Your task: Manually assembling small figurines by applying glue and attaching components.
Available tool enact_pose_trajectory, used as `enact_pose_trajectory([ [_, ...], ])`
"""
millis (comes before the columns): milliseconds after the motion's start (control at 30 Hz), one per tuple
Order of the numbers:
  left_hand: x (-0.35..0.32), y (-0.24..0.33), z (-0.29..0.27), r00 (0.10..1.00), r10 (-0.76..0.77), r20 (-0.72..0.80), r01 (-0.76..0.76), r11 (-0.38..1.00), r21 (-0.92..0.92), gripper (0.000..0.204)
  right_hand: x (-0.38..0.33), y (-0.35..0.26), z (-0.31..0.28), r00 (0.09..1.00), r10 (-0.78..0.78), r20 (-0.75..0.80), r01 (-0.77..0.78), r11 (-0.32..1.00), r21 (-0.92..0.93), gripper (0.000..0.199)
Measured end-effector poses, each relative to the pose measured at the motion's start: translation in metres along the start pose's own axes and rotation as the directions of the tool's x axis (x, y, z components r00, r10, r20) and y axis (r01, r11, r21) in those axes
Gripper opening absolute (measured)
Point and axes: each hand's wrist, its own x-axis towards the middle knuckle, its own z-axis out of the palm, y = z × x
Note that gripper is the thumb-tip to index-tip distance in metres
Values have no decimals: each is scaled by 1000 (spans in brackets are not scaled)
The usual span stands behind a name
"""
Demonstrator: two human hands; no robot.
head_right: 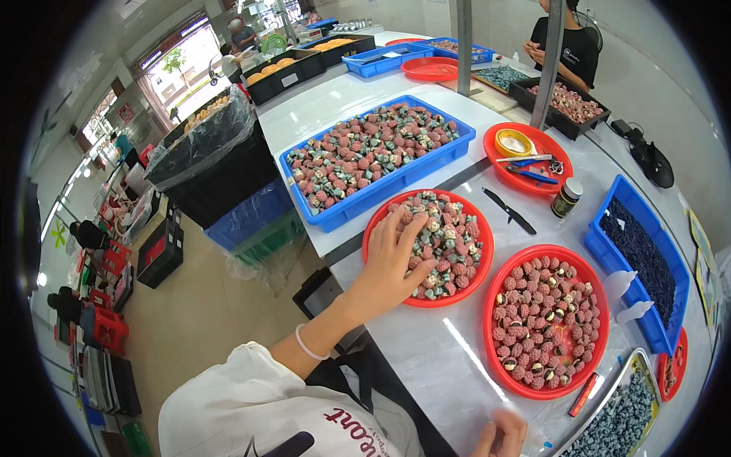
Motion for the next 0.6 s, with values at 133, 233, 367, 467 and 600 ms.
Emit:
enact_pose_trajectory([
  [133, 5, 4, -9, 999, -10, 42, 10, 1000, 0, 65, -1, 2, 0, 1000, 7, -10, -7, 1000, 24, 15],
  [233, 11, 2, -5, 1000, 4, -1, -4, 1000, 9, 63, -1, 1, 0, 1000, 13, -8, -13, 1000, 21, 16],
  [367, 16, 2, 1, 997, 74, 38, -79, 989, 127, 58, 0, 0, 1, 1000, -20, -15, 21, 1000, 10, 16],
  [467, 15, 0, 4, 995, 93, 33, -96, 988, 124, 57, 0, -1, 0, 1000, -12, -11, 12, 1000, -4, 16],
  [600, 16, -2, 2, 995, 95, 26, -97, 990, 98, 54, 2, -3, -2, 1000, -17, 1, 17, 999, -43, 16],
])
